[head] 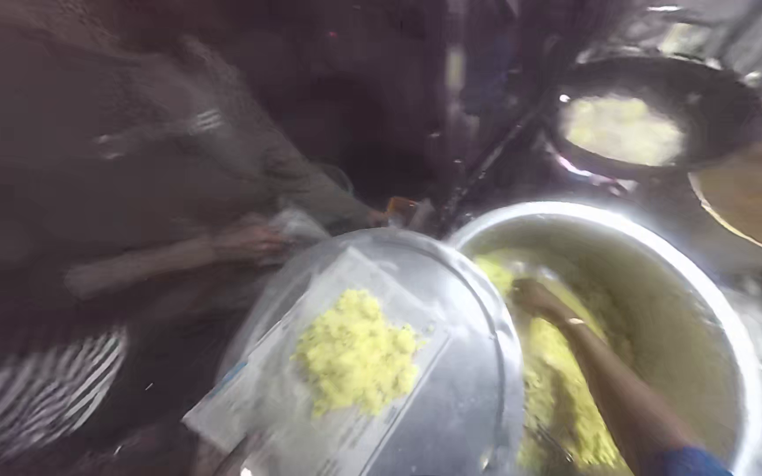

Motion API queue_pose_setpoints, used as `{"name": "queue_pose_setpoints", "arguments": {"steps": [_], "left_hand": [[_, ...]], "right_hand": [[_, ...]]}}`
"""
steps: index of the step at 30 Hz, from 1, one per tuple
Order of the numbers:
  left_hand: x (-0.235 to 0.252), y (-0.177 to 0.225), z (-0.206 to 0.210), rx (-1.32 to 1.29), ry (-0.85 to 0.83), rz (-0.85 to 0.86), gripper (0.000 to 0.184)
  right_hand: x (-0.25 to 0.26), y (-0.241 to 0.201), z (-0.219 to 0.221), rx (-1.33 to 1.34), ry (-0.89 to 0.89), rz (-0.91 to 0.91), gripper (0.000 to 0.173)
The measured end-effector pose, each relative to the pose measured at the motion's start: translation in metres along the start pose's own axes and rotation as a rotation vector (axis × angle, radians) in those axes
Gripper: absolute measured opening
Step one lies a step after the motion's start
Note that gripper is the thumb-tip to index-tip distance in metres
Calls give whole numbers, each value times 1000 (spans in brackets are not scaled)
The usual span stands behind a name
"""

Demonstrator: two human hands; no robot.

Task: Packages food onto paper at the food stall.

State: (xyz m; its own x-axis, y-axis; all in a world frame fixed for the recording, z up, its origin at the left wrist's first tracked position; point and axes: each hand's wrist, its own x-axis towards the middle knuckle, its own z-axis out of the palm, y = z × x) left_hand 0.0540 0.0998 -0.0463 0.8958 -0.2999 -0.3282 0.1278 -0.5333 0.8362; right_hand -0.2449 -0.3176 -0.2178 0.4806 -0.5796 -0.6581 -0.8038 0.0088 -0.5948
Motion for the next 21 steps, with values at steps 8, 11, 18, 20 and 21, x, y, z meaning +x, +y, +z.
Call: {"name": "queue_pose_setpoints", "arguments": {"steps": [8,11,18,20,21], "left_hand": [[66,-62,14,-190,-75,65,78],[83,-52,36,-187,-175,104,78],[89,-19,112,-178,-447,139,75],[86,-10,131,-173,-516,148,79],[85,-8,139,-170,-537,149,79]], "right_hand": [[-122,7,-94,9,283,142,25],[-167,4,-104,122,368,106,14],[-237,-62,-83,175,279,18,11],[-235,-80,-64,168,226,-68,17],[-229,-86,-54,149,207,-98,21]]}}
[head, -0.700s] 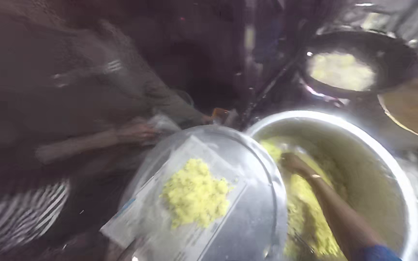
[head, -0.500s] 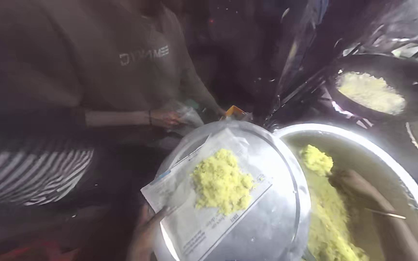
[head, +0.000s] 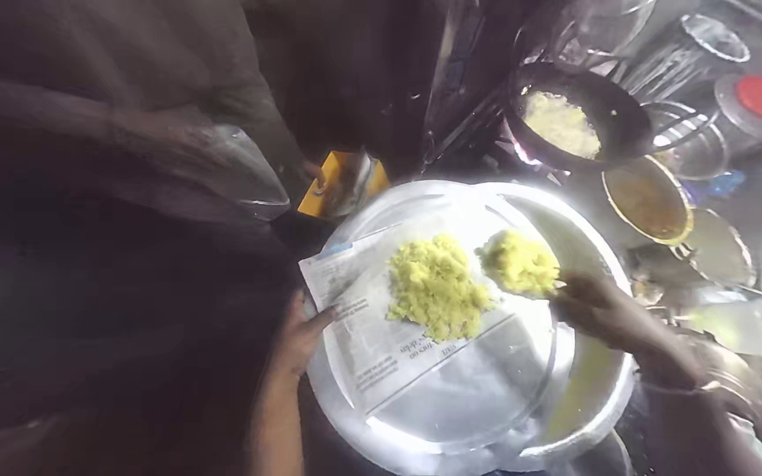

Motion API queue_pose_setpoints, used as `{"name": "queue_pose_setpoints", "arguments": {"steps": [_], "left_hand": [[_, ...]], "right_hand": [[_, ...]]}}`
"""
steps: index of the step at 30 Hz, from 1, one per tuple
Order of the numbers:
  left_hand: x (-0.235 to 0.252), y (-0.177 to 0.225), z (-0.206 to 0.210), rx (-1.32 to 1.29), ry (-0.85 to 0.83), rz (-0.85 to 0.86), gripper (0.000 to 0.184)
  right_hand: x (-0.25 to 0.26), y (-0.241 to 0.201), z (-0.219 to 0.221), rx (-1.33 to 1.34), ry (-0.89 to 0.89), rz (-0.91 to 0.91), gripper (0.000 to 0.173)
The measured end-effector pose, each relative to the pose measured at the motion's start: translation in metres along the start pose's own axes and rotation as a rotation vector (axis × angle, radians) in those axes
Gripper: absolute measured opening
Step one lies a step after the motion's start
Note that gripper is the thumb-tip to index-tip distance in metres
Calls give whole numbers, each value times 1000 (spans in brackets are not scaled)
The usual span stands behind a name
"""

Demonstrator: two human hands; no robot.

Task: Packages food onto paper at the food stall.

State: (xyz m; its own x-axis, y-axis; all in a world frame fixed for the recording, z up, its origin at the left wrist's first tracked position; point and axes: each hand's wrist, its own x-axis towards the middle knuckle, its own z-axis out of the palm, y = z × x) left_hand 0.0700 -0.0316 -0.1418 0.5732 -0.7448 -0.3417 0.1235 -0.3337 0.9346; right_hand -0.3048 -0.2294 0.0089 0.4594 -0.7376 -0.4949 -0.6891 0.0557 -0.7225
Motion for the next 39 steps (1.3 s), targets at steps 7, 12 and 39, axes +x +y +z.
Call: {"name": "queue_pose_setpoints", "arguments": {"steps": [7,12,39], "left_hand": [[14,10,20,112,-71,-28,72],[15,6,20,34,-80,-3,67],[56,24,55,384,-178,260,57]], "right_hand": [[45,11,94,-500,303,-130,43],[49,28,110,-463,467,-277,42],[-99,158,-1,-498,201,554,38]]}}
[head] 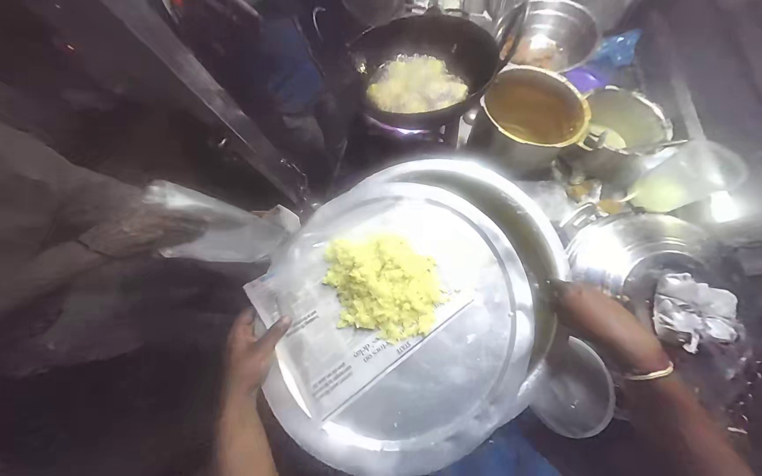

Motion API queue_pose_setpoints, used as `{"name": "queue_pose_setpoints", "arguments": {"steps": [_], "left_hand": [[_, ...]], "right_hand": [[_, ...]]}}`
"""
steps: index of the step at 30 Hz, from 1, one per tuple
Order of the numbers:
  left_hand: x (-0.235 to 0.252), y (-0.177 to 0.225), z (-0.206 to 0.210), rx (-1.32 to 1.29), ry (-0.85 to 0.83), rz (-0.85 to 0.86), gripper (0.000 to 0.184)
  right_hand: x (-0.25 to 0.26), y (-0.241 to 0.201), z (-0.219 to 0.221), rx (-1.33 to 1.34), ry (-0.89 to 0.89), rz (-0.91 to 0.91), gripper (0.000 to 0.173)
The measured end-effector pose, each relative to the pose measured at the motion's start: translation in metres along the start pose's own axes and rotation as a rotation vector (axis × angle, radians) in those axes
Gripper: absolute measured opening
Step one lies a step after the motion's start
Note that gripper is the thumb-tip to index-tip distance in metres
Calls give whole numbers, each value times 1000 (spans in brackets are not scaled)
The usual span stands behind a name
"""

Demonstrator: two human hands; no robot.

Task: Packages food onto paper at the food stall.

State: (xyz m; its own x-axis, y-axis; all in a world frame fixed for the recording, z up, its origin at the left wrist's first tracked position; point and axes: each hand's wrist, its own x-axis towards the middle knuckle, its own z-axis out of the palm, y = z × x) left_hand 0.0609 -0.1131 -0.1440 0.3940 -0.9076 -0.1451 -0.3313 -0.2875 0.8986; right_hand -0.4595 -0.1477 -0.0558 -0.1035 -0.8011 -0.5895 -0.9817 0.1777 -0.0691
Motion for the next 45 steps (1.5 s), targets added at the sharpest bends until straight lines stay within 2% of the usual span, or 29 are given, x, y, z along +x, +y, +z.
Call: {"name": "queue_pose_setpoints", "arguments": {"steps": [2,5,8,10,13,15,17,19,20,22,23,25,28,30,32,36,38,41,45], "left_hand": [[16,10,17,69,-38,13,58],[42,17,41,221,-74,105,73],[58,35,75,400,-96,222,70],[61,43,81,508,-41,307,63],[37,58,88,698,27,324,43],[3,75,97,766,-8,234,46],[-31,90,102,809,-65,139,59],[-55,114,100,784,-167,-45,74],[-61,112,101,754,-147,-91,80],[-67,87,111,740,-37,-80,86],[-67,85,112,740,-53,-120,87],[-63,89,110,752,-135,-207,80],[-57,93,107,769,-191,-227,61],[-53,99,108,806,-237,-222,52],[-50,99,109,819,-277,-209,46],[-47,92,109,753,-201,-82,31],[-48,92,105,659,-217,-65,34],[-51,94,93,516,-256,-106,38],[-60,73,79,265,-221,-172,63]], "right_hand": [[-5,7,-6,51,133,9,38],[-2,8,-21,249,280,-68,35],[24,-4,-14,352,264,-185,35],[43,-33,-9,318,269,-195,32],[53,-69,-3,229,248,-103,28],[42,-86,-7,211,161,-3,40],[37,-94,-5,236,113,33,48],[41,-94,-5,243,64,50,45],[44,-94,-5,216,38,56,40],[47,-93,-5,125,2,45,36],[46,-92,-3,105,8,35,36],[42,-89,-2,163,47,7,35],[38,-85,8,475,152,-117,24],[33,-91,13,587,186,-136,24],[27,-90,15,651,173,-143,24],[18,-68,20,707,67,-171,23],[21,-59,23,672,45,-159,26],[33,-60,18,710,46,-92,40],[61,-68,11,848,181,-75,38]]}}
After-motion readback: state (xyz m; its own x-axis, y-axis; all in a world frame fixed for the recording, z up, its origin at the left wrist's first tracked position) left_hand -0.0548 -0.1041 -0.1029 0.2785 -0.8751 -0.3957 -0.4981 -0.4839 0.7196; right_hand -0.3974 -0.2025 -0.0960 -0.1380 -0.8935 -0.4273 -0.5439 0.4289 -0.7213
